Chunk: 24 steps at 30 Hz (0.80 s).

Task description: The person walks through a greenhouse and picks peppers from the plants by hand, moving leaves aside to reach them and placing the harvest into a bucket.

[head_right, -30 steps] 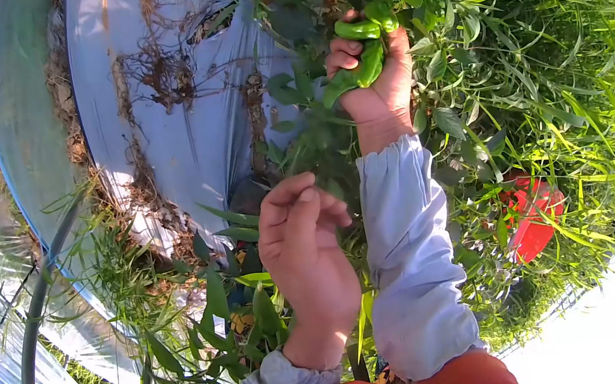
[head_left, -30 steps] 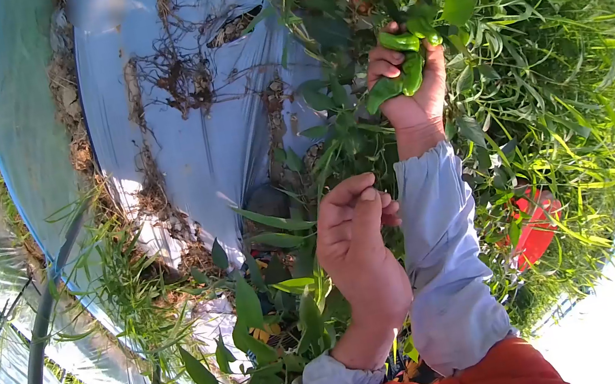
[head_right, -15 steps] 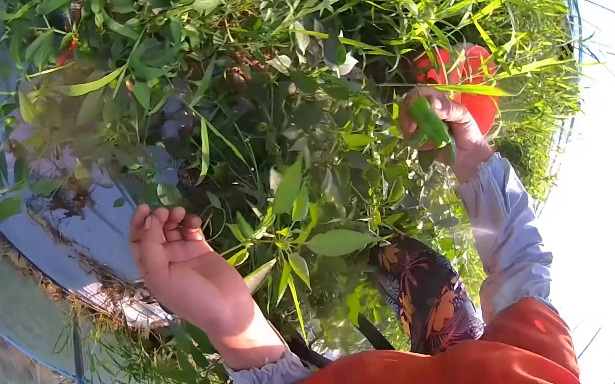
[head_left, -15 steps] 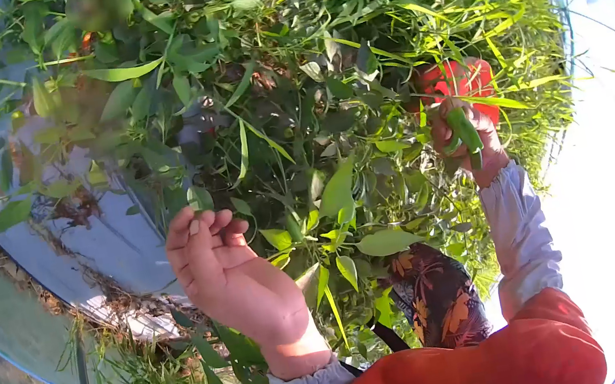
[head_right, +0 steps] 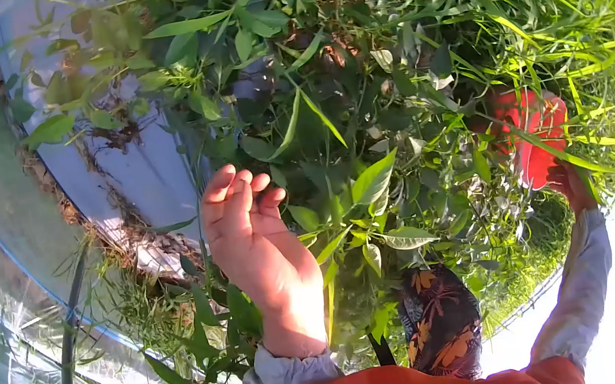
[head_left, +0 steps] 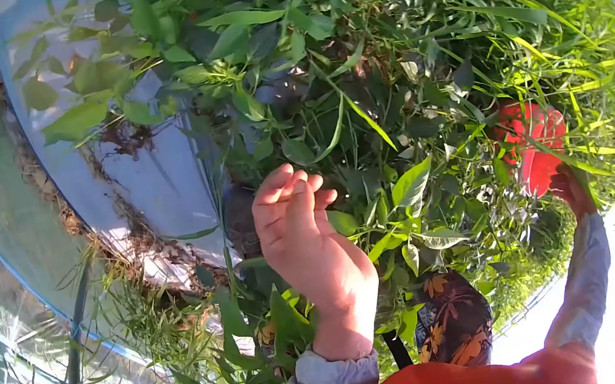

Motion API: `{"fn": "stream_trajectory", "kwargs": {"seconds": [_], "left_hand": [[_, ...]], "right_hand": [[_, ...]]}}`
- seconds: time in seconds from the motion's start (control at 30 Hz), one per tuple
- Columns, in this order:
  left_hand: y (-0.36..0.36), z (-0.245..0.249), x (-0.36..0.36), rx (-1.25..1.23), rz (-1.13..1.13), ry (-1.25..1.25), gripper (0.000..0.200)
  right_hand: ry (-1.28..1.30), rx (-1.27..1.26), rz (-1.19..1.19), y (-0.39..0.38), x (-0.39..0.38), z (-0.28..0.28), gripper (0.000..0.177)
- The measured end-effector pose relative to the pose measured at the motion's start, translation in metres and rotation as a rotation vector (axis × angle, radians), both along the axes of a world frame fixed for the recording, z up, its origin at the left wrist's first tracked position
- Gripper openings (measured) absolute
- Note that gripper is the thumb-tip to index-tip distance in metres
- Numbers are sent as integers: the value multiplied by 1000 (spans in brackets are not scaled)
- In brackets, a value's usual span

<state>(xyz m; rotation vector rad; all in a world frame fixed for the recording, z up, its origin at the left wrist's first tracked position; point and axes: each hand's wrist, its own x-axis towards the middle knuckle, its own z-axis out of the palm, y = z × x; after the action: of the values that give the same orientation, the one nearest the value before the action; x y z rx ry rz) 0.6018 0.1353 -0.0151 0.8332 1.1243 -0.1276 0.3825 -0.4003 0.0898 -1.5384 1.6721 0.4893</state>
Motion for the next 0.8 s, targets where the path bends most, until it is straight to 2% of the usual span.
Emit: {"fn": "stream_trajectory", "kwargs": {"seconds": [0.03, 0.13, 0.17, 0.23, 0.27, 0.3, 0.33, 0.37, 0.4, 0.43, 0.5, 0.53, 0.6, 0.63, 0.7, 0.8], "left_hand": [[0, -2, -2, 28, 24, 24, 20], [7, -11, -11, 19, 157, 11, 25], [10, -11, -12, 18, 201, 26, 25], [19, -12, -12, 46, 261, 17, 25], [22, -12, -11, 61, 299, 15, 24], [26, -9, -9, 79, 335, 26, 24], [31, -5, -3, 94, 364, 33, 23], [36, -5, 0, 110, 395, 37, 23], [41, -7, -3, 123, 386, 33, 22], [46, -6, -4, 99, 400, 29, 24], [54, -5, -3, 43, 421, 17, 28], [59, -5, -3, 27, 442, 38, 27], [64, -3, -2, 5, 454, 57, 27], [66, -2, -1, -11, 460, 63, 27], [66, -3, 0, -15, 471, 58, 20], [69, -3, 1, -39, 467, 51, 18]], "right_hand": [[32, 44, 114, 95, 68, -10, 20], [39, 670, 554, 246, 164, -30, 18], [33, 835, 572, 295, 194, -39, 14], [-153, 991, 835, 383, 246, -62, 13], [-254, 973, 984, 422, 267, -83, 13], [-362, 1008, 981, 458, 281, -110, 12], [-405, 1143, 861, 486, 286, -150, 10], [-435, 918, 1403, 511, 305, -188, 7], [-679, 532, 1809, 535, 314, -224, 3], [-996, 165, 2021, 550, 318, -264, 4], [-1176, -221, 2224, 563, 352, -319, 8], [-953, -179, 2143, 563, 378, -335, 5], [-801, 31, 1798, 545, 416, -323, 2], [-844, 185, 1532, 532, 429, -311, 5], [-775, 478, 1259, 511, 441, -311, 9], [-444, 283, 1449, 502, 433, -295, 8]]}}
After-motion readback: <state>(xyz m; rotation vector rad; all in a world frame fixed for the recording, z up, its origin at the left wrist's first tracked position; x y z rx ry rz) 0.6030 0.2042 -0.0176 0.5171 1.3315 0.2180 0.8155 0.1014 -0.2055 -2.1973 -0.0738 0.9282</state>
